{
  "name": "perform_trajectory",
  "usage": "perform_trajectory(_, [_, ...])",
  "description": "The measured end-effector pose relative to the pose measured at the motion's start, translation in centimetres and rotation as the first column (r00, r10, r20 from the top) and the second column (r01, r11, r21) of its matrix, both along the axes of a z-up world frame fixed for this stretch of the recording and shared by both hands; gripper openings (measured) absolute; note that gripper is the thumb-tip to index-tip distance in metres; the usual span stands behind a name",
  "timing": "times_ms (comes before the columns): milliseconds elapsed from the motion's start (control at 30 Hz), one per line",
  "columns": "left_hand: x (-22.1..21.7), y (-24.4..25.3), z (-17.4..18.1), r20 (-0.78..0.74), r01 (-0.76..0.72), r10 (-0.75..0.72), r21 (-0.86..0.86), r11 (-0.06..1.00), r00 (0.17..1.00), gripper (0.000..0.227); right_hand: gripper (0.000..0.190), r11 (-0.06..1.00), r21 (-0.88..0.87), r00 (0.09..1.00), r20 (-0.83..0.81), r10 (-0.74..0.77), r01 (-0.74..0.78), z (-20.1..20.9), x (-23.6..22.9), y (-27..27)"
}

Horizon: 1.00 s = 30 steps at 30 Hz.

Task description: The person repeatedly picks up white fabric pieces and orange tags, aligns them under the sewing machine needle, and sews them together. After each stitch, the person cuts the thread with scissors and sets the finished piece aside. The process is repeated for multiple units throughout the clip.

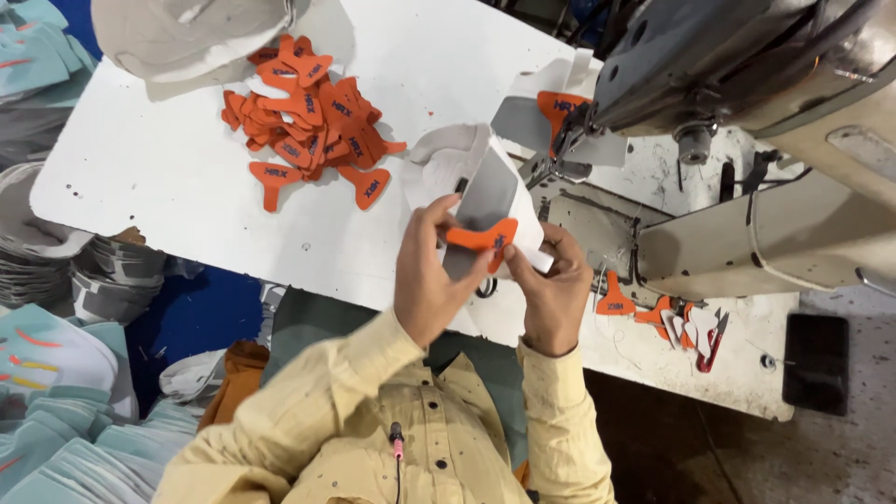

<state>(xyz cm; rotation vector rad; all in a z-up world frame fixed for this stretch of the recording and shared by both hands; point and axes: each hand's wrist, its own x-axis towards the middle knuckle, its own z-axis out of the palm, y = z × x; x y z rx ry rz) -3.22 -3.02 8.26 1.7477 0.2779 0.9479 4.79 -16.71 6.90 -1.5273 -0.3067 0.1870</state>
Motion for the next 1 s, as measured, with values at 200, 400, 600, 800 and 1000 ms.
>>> perform_trajectory(200, [0.1, -0.1, -6.0, 0.051, 0.303, -0.324, -0.511, 0.804, 0.945, 0.034, 0.035, 0.997, -0.018, 0.997, -0.009, -0.076, 0.076, -1.8, -1.6, -0.1])
perform_trajectory(400, [-1.8, 2.7, -3.5, -0.035, 0.356, -0.421, -0.474, 0.806, 0.906, 0.035, 0.042, 0.958, 0.253, 0.978, -0.115, 0.172, -0.138, -2.7, -2.4, -2.2])
perform_trajectory(600, [-5.2, 4.2, 6.5, -0.237, 0.673, -0.690, -0.160, 0.722, 0.684, 0.046, 0.059, 0.949, -0.307, 0.392, 0.883, 0.257, 0.070, 6.6, -1.9, -3.4])
perform_trajectory(800, [-0.5, 3.5, 4.7, -0.385, 0.799, -0.739, -0.008, 0.602, 0.553, 0.044, 0.079, 0.408, -0.880, 0.363, 0.473, 0.802, 0.245, 10.2, -2.2, -8.0])
perform_trajectory(1000, [2.7, 2.8, 6.6, -0.612, 0.823, -0.645, 0.016, 0.568, 0.457, 0.049, 0.086, 0.262, -0.918, 0.474, 0.380, 0.794, 0.297, 11.9, -1.3, -8.3])
